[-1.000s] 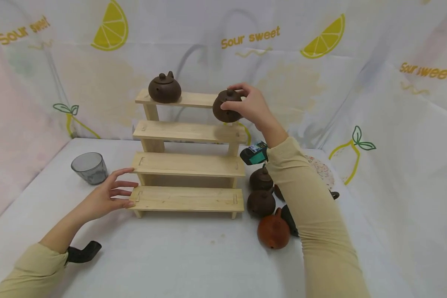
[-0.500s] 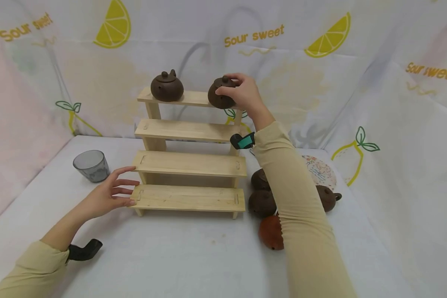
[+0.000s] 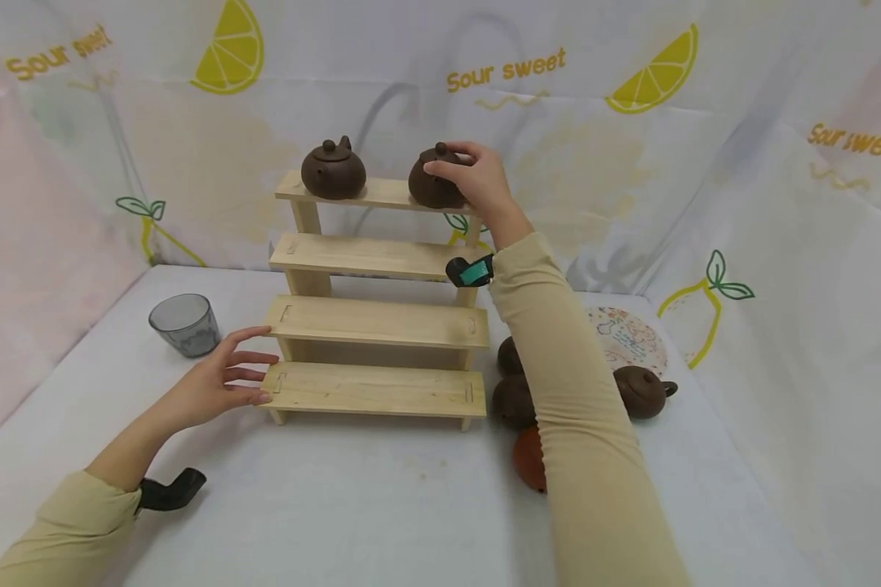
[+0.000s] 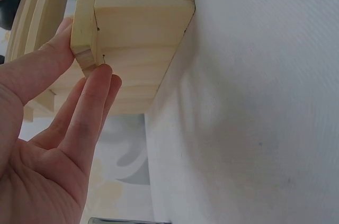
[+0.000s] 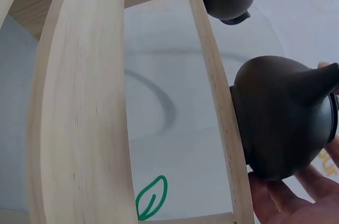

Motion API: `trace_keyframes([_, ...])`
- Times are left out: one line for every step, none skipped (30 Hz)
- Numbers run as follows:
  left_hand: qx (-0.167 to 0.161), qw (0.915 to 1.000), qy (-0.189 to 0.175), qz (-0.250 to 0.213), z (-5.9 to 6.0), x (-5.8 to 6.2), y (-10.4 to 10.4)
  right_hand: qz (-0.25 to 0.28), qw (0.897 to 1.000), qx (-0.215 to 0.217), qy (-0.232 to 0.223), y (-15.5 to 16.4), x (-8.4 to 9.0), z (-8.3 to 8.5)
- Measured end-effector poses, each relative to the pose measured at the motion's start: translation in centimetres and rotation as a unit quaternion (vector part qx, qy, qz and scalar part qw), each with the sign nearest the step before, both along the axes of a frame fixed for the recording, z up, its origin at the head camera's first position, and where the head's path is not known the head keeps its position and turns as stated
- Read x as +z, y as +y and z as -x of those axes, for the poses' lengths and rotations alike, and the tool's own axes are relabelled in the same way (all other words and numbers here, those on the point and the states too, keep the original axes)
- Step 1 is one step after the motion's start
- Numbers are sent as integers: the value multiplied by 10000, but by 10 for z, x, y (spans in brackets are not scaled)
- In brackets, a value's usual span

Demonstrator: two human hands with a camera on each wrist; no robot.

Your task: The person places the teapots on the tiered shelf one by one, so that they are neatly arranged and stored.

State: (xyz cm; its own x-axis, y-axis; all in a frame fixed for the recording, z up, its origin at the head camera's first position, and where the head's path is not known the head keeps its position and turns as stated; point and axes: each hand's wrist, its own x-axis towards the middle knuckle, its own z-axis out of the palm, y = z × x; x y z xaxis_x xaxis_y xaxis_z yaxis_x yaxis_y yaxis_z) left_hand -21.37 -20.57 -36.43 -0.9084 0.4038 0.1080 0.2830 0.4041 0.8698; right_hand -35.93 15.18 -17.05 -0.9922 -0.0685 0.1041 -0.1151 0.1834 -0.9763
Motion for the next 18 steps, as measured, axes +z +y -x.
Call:
trace_keyframes([10, 10000, -6, 17, 0, 0, 1, 45, 10000, 11, 3, 2, 0, -1])
trace_keyframes([24, 10000, -13, 33, 0, 0, 1, 66, 10000, 17, 36, 3, -1, -1])
trace_keyframes([34, 10000, -20, 61, 0, 0, 1, 90, 9999, 15, 70, 6, -1, -2])
trace_keyframes([43, 10000, -18, 78, 0, 0, 1, 99, 9999, 10, 135, 8, -1, -3])
trace_keyframes([51, 9999, -25, 83, 0, 0, 1, 115, 9998, -5, 181, 10, -1, -4])
trace_keyframes([52, 9999, -35, 81, 0, 0, 1, 104, 9997, -37, 228, 12, -2, -5])
trace_keyframes([47, 9999, -29, 98, 1, 0, 1, 78, 9995, -65, 288, 15, -2, -6])
trace_keyframes([30, 9999, -26, 102, 0, 0, 1, 81, 9994, -73, 337, 17, -2, -8])
trace_keyframes([27, 9999, -34, 110, 0, 0, 1, 99, 9992, -76, 373, 20, -2, -9])
trace_keyframes([38, 9999, -41, 118, 0, 1, 1, 113, 9991, -78, 398, 22, -2, -10])
trace_keyframes([54, 9999, -48, 130, 0, 1, 1, 147, 9990, -60, 409, 25, -2, -12])
trace_keyframes([56, 9999, -41, 148, 0, 0, 1, 179, 9989, -48, 422, 27, -3, -13])
trace_keyframes([60, 9998, -39, 165, 1, 0, 1, 201, 9989, -47, 428, 30, -3, -15])
trace_keyframes([79, 9998, -44, 187, 1, 0, 1, 233, 9988, -47, 431, 32, -3, -17])
trace_keyframes([94, 9997, -43, 206, 1, -1, 1, 245, 9987, -57, 440, 35, -3, -18])
trace_keyframes([93, 9997, -33, 221, 2, -1, 1, 236, 9986, -62, 468, 38, -3, -20])
trace_keyframes([84, 9997, -26, 235, 3, -2, 1, 249, 9984, -64, 501, 41, -4, -22])
trace_keyframes([69, 9997, -14, 234, 3, -2, 0, 284, 9982, -75, 532, 44, -4, -25])
